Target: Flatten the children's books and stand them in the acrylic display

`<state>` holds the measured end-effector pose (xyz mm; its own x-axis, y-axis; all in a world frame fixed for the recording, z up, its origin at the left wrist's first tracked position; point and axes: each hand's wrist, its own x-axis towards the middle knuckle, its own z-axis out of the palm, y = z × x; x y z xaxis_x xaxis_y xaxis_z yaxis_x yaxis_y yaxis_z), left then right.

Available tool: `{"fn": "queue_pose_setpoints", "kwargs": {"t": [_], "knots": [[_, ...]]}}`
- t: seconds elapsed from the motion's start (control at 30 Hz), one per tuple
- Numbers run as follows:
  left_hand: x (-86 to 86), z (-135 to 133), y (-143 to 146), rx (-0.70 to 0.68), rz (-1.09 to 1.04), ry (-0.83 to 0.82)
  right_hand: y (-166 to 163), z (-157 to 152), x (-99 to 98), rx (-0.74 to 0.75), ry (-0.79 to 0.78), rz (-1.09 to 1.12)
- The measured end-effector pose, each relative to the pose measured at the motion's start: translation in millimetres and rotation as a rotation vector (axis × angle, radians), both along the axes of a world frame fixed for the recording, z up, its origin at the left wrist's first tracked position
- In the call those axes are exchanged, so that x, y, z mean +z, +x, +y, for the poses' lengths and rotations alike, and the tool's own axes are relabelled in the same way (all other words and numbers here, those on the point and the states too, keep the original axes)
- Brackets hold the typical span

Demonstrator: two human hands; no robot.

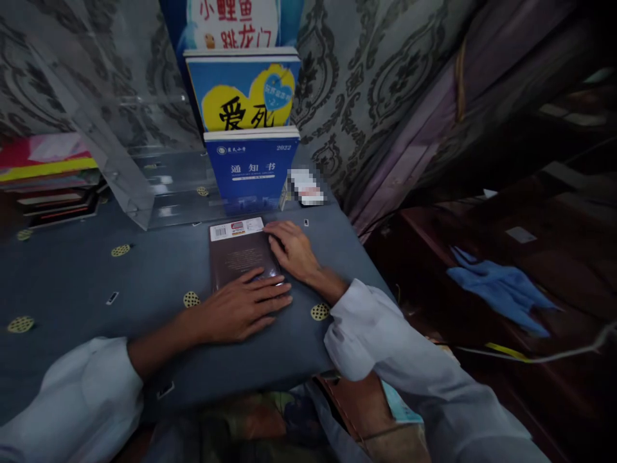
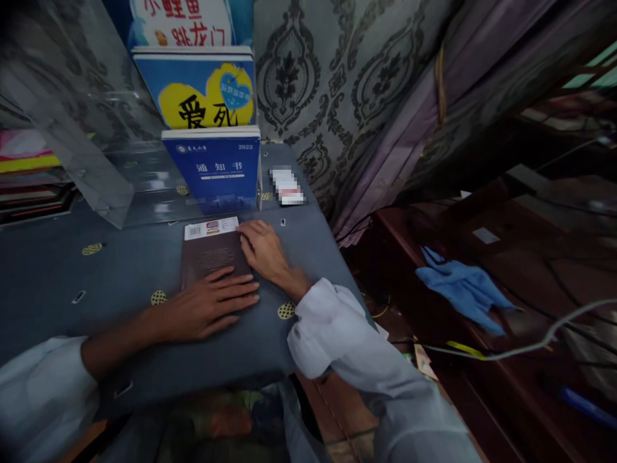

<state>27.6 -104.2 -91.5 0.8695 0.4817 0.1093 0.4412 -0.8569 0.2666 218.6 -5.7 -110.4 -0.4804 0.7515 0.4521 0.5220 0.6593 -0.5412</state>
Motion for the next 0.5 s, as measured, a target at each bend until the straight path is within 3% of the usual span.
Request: {"fn": "queue_pose_setpoints", "kwargs": {"t": [0.17, 0.23, 0.33, 0.5], "knots": [[1.3, -3, 0, 0.024, -0.012, -0.008, -30, -5, 14.2, 0.474, 0.009, -0.226], [2.4, -3, 0, 0.042, -0.008, -0.027, -47, 0, 14.0, 0.593, -0.026, -0.293], [3.2, -3, 0, 0.024, -0.008, -0.018, -68, 15, 8.9, 0.632, -0.072, -0.339], [1.9, -1, -1, 0.019, 0.021, -0.035, -74, 33, 1.4, 0.496, -0.066, -0.333]]}}
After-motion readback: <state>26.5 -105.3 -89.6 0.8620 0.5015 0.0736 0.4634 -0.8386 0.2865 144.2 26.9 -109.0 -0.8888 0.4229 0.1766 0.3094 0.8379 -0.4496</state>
